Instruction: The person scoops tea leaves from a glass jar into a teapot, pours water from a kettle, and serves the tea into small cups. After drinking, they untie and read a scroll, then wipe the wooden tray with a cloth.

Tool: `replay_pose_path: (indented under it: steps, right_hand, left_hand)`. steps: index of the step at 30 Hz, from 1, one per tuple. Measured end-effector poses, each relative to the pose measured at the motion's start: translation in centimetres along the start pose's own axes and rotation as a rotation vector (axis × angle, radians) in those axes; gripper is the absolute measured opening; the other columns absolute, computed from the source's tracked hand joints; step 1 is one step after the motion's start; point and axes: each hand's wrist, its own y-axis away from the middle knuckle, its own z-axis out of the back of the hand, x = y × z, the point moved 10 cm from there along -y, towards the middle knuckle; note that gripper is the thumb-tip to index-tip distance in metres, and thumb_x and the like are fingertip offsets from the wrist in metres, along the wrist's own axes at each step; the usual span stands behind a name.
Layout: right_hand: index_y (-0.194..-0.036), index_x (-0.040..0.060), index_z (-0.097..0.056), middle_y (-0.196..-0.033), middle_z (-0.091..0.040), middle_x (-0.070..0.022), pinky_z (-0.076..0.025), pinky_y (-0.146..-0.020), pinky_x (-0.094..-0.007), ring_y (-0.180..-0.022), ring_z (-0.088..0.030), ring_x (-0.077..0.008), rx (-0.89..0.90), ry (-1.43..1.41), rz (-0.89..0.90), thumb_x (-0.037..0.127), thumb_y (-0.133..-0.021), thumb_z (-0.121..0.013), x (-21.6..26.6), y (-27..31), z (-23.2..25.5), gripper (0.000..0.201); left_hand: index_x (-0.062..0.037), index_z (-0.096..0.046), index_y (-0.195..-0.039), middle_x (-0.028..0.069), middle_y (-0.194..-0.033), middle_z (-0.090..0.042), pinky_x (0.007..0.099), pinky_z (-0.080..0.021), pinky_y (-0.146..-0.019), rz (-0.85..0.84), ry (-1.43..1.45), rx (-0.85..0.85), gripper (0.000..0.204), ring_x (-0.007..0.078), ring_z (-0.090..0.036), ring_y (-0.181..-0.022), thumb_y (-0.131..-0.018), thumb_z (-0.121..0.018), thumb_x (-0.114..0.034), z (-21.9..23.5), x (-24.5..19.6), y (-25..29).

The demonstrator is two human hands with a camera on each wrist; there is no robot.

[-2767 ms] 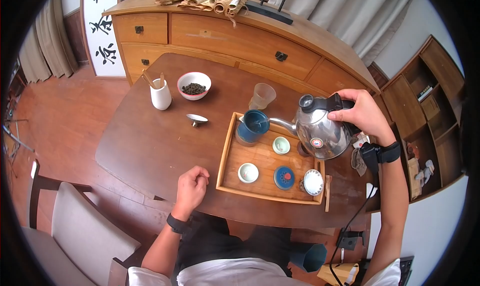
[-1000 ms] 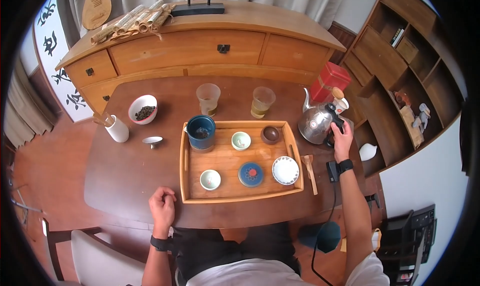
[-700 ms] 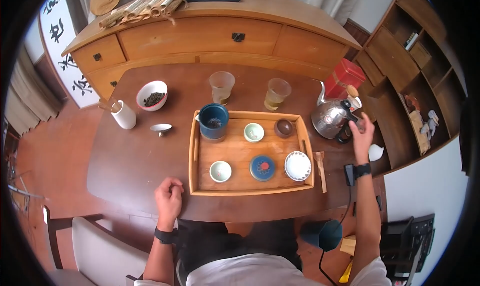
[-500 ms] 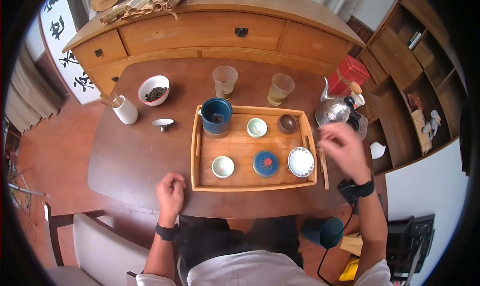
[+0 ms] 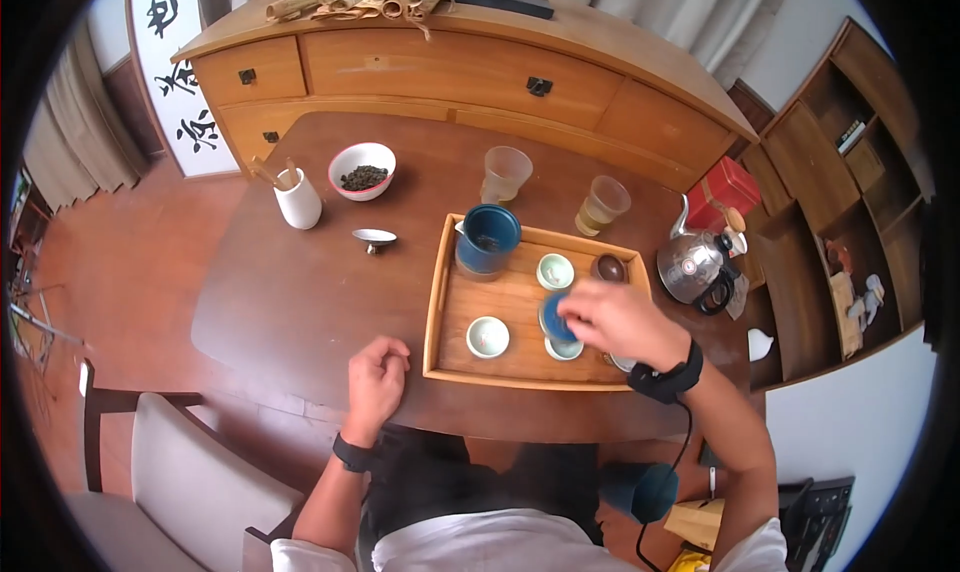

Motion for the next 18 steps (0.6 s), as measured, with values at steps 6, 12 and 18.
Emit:
replay_pose_path:
  steps: [6, 12, 18]
  right_hand:
    - [-0.102, 0.0046, -0.066, -0.097, -0.062, -0.0133, -0.051, -0.076, -0.0406, -0.088, -0.063, -0.0322, -0.255, -0.009, 0.081, 0.011, -0.088, -0.058, 3.1, -8.3, 7.2, 0.017]
    - [-0.109, 0.0049, -0.067, -0.103, -0.063, -0.0128, -0.052, -0.082, -0.0417, -0.094, -0.063, -0.0327, -0.158, 0.092, 0.069, 0.012, -0.09, -0.058, 1.1, -13.3, 3.1, 0.023]
    - [-0.117, 0.0051, -0.064, -0.109, -0.061, -0.0119, -0.051, -0.086, -0.0397, -0.101, -0.062, -0.03, -0.211, -0.019, 0.083, 0.011, -0.089, -0.06, 0.8, -12.5, 3.1, 0.028]
  left_hand:
    - [-0.0005, -0.064, -0.085, 0.0077, -0.065, -0.063, 0.0269, -0.048, -0.059, -0.002, 0.017, 0.022, 0.018, 0.0132, -0.061, -0.061, -0.082, -0.047, 0.005, -0.1, -0.2, 0.1]
    - [-0.0003, -0.063, -0.085, 0.0074, -0.064, -0.062, 0.0272, -0.047, -0.058, -0.01, 0.023, 0.024, 0.018, 0.0131, -0.06, -0.059, -0.082, -0.047, 0.005, 0.0, 0.0, 0.1]
    - [0.0001, -0.063, -0.084, 0.0076, -0.064, -0.062, 0.0274, -0.047, -0.057, -0.008, 0.027, 0.018, 0.017, 0.0134, -0.059, -0.059, -0.083, -0.047, 0.005, -0.2, 0.1, -0.1]
